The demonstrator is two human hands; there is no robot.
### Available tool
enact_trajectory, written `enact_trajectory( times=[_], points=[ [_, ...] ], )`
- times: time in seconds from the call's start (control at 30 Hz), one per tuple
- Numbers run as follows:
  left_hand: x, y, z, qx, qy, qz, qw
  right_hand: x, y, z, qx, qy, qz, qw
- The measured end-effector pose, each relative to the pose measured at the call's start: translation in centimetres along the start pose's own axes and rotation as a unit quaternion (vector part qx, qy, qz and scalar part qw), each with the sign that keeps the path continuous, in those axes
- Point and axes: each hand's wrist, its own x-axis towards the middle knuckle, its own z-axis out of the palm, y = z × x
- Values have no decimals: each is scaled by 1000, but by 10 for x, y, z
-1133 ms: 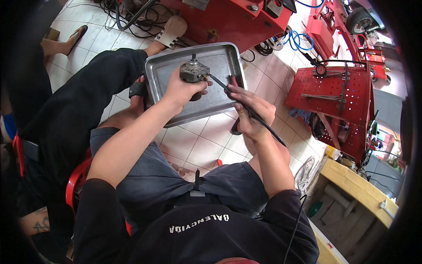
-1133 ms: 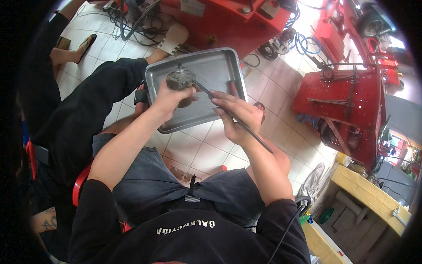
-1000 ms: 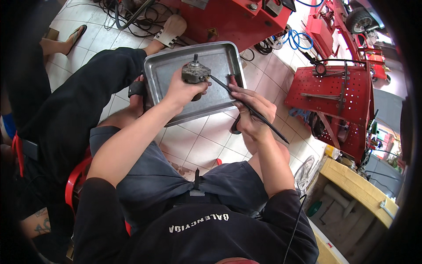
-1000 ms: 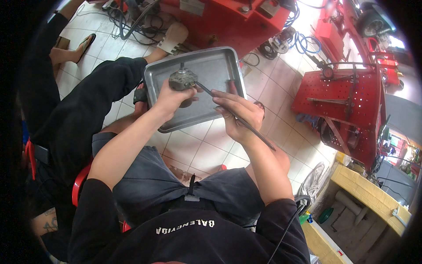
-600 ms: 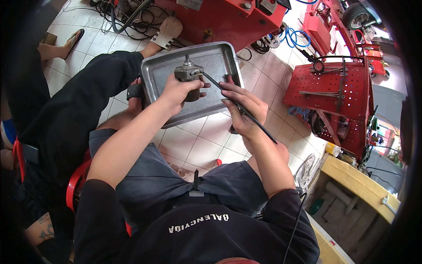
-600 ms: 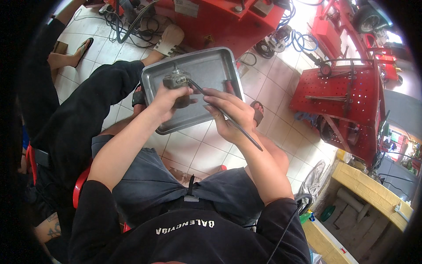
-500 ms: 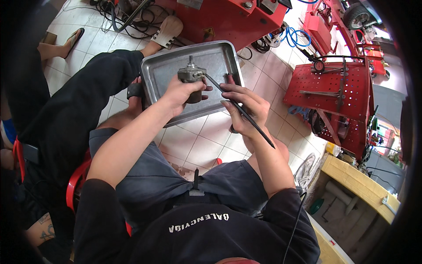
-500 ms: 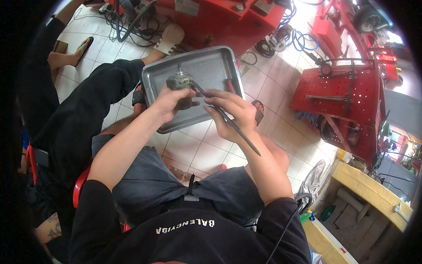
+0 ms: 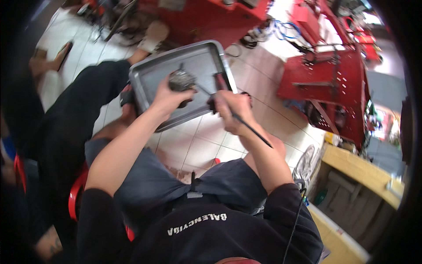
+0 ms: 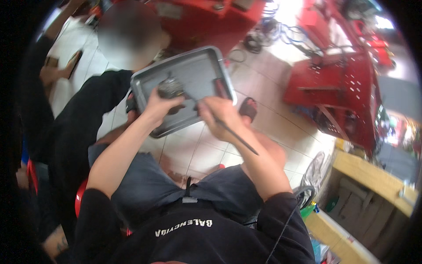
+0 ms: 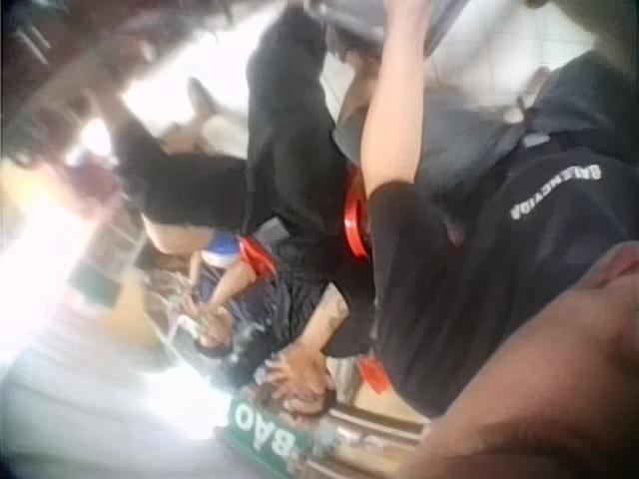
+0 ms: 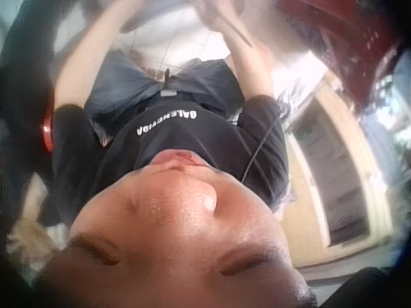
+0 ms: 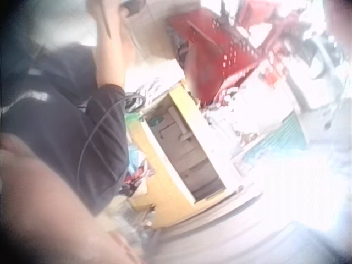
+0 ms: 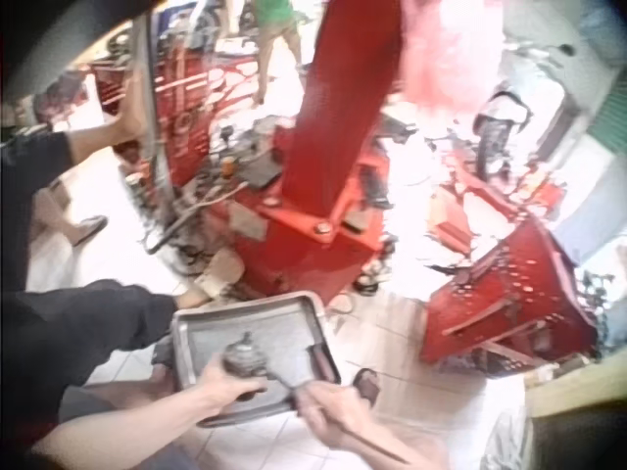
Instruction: The person uses a thin metal tool to scrape and clean the internal components of a motorcycle starter motor while holding the part over a metal tray.
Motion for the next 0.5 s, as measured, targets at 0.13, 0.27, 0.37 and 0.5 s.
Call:
enact_trajectory(
  times=[0.13,0.27,0.37,0.5],
  points=[
    [-1,-14,-18,15,53,21,998,-2,28,25,70,-31,52,996],
    [12,-24,-24,19,42,53,998,2,-1,24,220,54,112,968],
    [18,-21,-31,53,17,70,996,3,7,24,257,63,94,960],
    [23,-26,-18,-28,10,-27,999,2,19,9,121,67,37,990]
  ],
)
